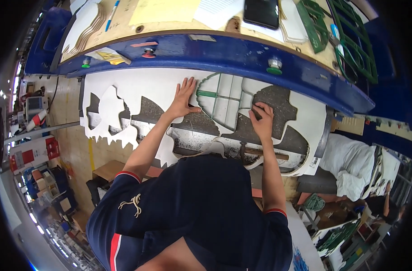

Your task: Manually cut shoe components from a sheet of material using a cutting die, a hammer, and an industrial press.

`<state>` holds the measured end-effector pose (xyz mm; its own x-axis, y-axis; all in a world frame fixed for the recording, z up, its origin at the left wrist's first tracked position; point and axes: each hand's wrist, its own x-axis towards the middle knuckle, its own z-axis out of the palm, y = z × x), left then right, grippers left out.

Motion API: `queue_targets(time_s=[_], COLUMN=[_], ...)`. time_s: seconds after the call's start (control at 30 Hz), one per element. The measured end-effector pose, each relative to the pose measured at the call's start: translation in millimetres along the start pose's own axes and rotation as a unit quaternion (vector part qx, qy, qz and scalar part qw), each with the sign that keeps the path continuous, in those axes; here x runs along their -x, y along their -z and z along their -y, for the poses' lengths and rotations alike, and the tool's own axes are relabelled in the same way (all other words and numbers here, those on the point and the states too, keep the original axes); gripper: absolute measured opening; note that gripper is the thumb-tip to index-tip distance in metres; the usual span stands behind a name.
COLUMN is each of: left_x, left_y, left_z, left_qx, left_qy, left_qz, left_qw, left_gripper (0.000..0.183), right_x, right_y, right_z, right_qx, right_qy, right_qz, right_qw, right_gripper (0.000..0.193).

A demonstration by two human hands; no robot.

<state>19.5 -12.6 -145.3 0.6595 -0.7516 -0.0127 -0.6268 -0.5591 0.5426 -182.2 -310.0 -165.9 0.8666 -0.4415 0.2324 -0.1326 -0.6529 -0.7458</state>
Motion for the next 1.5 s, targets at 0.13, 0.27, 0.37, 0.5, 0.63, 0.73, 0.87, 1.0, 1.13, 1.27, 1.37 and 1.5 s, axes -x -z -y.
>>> queue_targets(time_s=[0.13,0.27,0.37,0.5,0.63,0.73,0.87,1.0,1.13,1.27,1.37,1.5], left_x=[40,105,112,98,89,100,89,87,83,85,93,102], left_y=[12,-14,-48,-69,-71,-85,-79,-72,-68,-66,-66,-70], left_z=[-36,-55,-50,-46,-50,-63,-64,-58,-63,-61,-64,-68], left_qx=[0.051,0.117,0.068,-0.019,-0.017,-0.023,-0.033,-0.044,-0.048,-0.052,-0.033,-0.027], left_qy=[-0.002,0.095,0.037,-0.023,-0.016,-0.009,-0.003,-0.017,0.004,0.006,0.005,-0.004], left_qz=[-0.190,0.008,-0.035,-0.179,-0.209,-0.222,-0.217,-0.228,-0.198,-0.187,-0.195,-0.225], left_qw=[0.980,0.989,0.996,0.983,0.978,0.975,0.976,0.972,0.979,0.981,0.980,0.974], left_gripper=[0.042,0.015,0.017,0.015,0.016,0.018,0.020,0.019,0.020,0.020,0.021,0.023], right_x=[-14,-52,-87,-106,-102,-78,-74,-42,34,108,120,121], right_y=[29,63,88,108,128,137,134,102,31,-13,-20,-24], right_z=[6,34,57,81,81,79,83,91,55,55,65,70], right_qx=[0.036,0.005,-0.072,-0.105,-0.101,-0.046,-0.123,-0.175,0.004,0.087,0.171,0.192], right_qy=[0.023,0.016,0.016,-0.013,-0.016,-0.002,-0.086,-0.100,-0.089,0.057,0.088,0.053], right_qz=[-0.034,-0.105,-0.136,-0.100,-0.046,-0.035,0.017,-0.013,0.070,0.094,0.065,0.066], right_qw=[0.998,0.994,0.988,0.989,0.994,0.998,0.989,0.979,0.994,0.990,0.979,0.978], right_gripper=[0.020,0.015,0.021,0.026,0.028,0.026,0.025,0.035,0.030,0.036,0.054,0.058])
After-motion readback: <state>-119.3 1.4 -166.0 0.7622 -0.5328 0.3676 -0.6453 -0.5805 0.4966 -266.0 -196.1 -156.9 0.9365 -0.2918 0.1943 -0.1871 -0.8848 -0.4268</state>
